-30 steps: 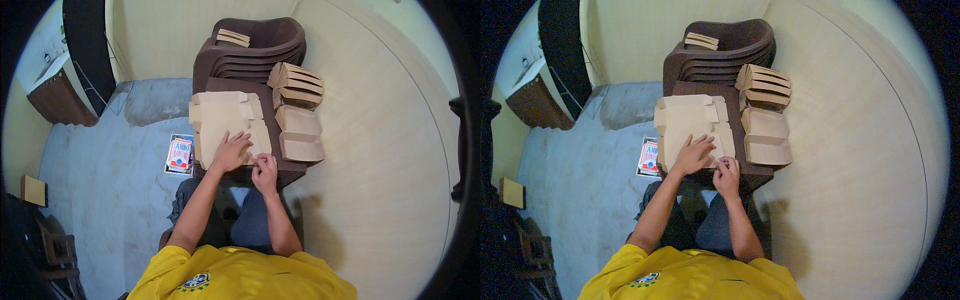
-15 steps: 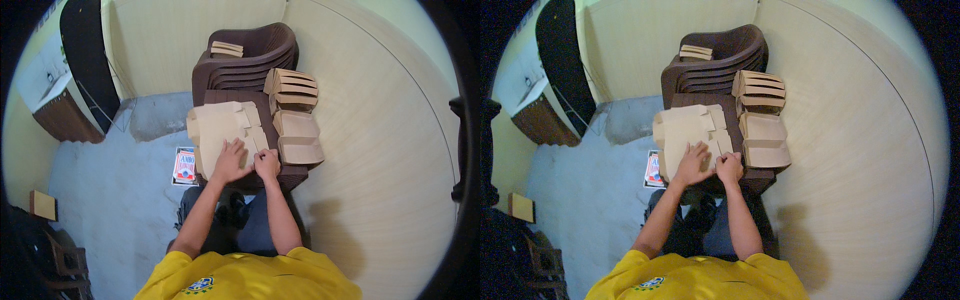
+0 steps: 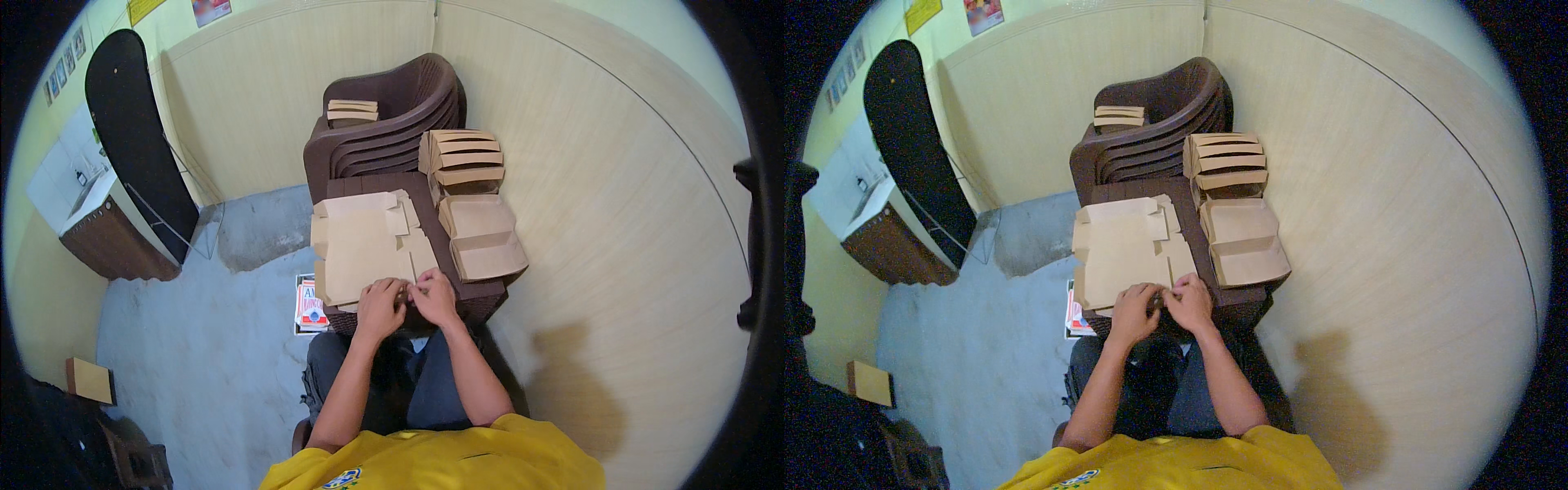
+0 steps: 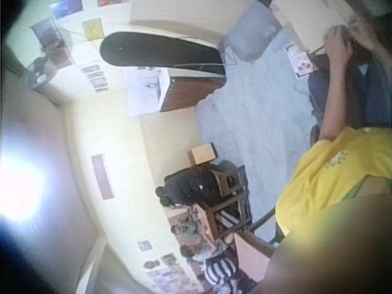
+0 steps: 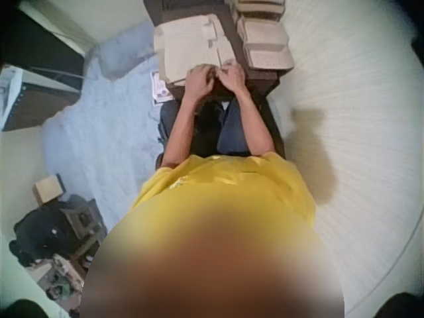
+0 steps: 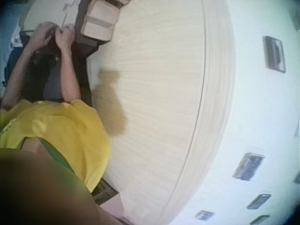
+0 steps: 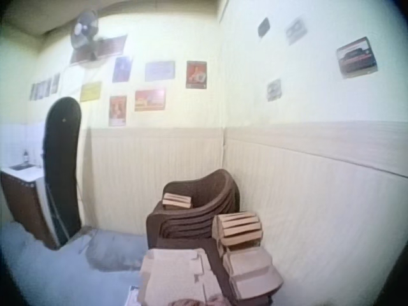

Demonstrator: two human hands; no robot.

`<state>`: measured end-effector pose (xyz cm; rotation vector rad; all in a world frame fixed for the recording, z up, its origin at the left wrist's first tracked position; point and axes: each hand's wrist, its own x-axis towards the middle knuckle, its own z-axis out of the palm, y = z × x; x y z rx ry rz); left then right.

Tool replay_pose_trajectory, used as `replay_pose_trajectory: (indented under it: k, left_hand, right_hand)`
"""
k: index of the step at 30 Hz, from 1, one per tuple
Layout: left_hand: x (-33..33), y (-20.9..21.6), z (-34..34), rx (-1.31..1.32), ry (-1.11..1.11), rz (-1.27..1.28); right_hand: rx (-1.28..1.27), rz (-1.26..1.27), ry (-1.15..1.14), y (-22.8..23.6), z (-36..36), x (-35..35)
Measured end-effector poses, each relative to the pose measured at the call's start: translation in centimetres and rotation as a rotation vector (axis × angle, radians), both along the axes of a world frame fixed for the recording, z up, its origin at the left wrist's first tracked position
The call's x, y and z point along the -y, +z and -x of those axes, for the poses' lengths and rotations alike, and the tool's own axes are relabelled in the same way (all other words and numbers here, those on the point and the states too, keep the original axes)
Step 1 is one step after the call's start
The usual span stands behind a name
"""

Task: The person assembles flat cardboard pieces into small rectangular boxes by folding and tucking the flaps. They handle each piece one at a time, fold the sides, and place the completed boxes into a growing stack on the right.

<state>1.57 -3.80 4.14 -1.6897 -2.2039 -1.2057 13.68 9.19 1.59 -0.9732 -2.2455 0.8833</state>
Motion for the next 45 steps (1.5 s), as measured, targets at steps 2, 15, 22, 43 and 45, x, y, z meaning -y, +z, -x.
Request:
replay_pose_trajectory:
  k: [2, 15, 22, 43, 45]
  left_hand:
    - [1.1, 0.2, 0.6, 0.043, 0.038, 0.098]
    - [13.0, -0.8, 8.1, -0.026, -0.004, 0.176]
    - [12.3, 1.7, 11.5, -0.251, 0.493, 0.070]
    - [-0.4, -0.3, -1.2, -0.041, 0.059, 0.343]
    - [0.0, -0.5, -0.6, -0.056, 0.033, 0.295]
  right_hand:
    - [0.025, 0.010, 0.045, 0.4, -0.3, 0.6]
    - [0.197, -0.337, -0.059, 3.1, 3.6, -3.0]
    - [-0.017, 0.198, -0.232, 1.5, 3.3, -1.9]
    - [-0.060, 0.491, 0.111, -3.2, -2.4, 4.4]
    - [-0.205, 0.457, -0.078, -1.6, -2.9, 2.6]
